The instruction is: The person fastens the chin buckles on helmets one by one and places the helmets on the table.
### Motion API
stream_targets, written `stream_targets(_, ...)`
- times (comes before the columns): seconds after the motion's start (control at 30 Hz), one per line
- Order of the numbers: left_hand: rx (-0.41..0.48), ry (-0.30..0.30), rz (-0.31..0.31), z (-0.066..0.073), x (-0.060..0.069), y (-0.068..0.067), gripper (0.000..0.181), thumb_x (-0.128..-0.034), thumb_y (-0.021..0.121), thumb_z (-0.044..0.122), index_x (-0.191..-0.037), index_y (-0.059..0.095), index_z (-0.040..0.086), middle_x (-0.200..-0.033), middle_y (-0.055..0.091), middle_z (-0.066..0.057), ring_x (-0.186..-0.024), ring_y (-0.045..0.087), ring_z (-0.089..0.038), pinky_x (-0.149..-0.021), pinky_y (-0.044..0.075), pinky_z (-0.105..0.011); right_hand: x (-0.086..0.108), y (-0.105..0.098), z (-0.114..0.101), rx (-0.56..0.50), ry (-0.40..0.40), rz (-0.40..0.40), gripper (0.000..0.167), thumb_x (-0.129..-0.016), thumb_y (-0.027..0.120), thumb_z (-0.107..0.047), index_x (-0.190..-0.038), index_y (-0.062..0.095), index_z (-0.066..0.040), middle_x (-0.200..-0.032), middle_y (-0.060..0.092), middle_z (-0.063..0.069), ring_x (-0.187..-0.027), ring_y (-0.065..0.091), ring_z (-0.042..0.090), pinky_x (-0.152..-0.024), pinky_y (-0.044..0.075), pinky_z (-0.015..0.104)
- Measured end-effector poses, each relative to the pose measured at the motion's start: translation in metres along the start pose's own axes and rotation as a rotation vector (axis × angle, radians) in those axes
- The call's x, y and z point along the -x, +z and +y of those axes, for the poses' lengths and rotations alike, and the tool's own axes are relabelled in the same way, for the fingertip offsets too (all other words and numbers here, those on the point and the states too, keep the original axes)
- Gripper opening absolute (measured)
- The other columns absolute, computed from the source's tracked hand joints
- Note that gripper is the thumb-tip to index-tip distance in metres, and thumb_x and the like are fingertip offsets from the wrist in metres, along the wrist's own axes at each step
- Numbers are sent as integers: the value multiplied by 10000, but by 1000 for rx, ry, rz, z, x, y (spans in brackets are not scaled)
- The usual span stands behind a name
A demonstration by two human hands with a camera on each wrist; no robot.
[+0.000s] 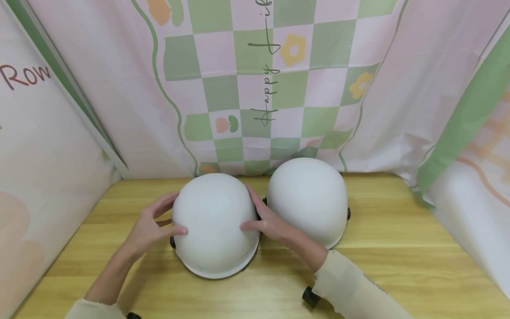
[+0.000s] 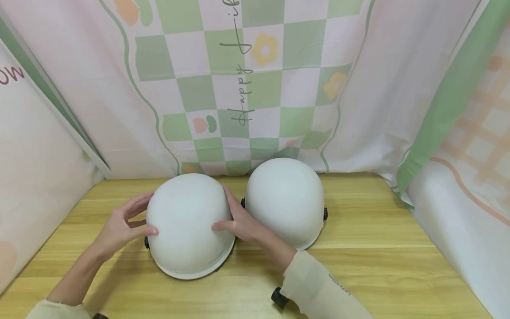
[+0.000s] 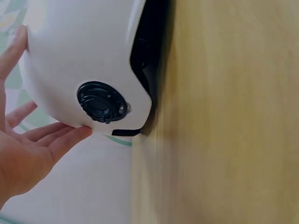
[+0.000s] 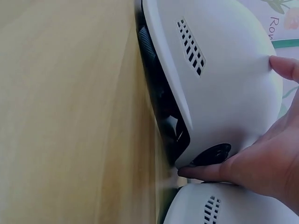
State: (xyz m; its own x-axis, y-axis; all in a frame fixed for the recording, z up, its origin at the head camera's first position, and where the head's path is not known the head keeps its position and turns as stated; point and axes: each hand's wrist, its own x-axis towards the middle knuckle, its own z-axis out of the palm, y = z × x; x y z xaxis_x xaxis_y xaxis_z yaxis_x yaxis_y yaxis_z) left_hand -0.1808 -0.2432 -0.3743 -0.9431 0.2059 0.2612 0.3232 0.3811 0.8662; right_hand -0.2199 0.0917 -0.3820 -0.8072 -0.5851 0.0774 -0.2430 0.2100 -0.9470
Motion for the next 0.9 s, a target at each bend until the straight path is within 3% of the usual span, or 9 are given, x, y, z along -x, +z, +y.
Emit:
stream_targets(0.27,-13,11,-5,-4,-1,3,876,-801,893,45,-1543,430,-2,-1542,468,-234,-1398,446,-446,-999,497,-634,2,-1,2,-9,-19,-6,1171,-909,764,-481,-1672,-54,-133,-1734,-27,159,-1586,-12,370,-1236,64,650)
stream_targets(0.7,22,-9,-34,-14,-8,-3,858,-862,838,36,-1582,372,7,-1606,392,-209,-1468,366,-433,-1082,419,-599,-6,5,3,-13,58,88,1050,-911,766,-293,-1683,59,-202,-1712,129,180,-1558,162,405,-1205,193,669)
stream_targets(0.8,30,-14,-40,-15,-9,-4,857,-869,828,29,-1585,359,-4,-1618,367,-220,-1477,344,-450,-1095,420,-556,-8,6,2,-24,70,102,1050,-901,772,-274,-1682,72,-218,-1709,141,175,-1554,179,399,-1199,215,667)
stream_targets(0.9,66,-8,-42,-16,-10,-5,841,-877,811,7,-1583,355,-7,-1631,338,-219,-1488,316,-452,-1094,455,-398,-10,7,2,-26,72,113,1064,-893,788,-290,-1682,77,-230,-1717,130,150,-1562,168,371,-1202,225,651)
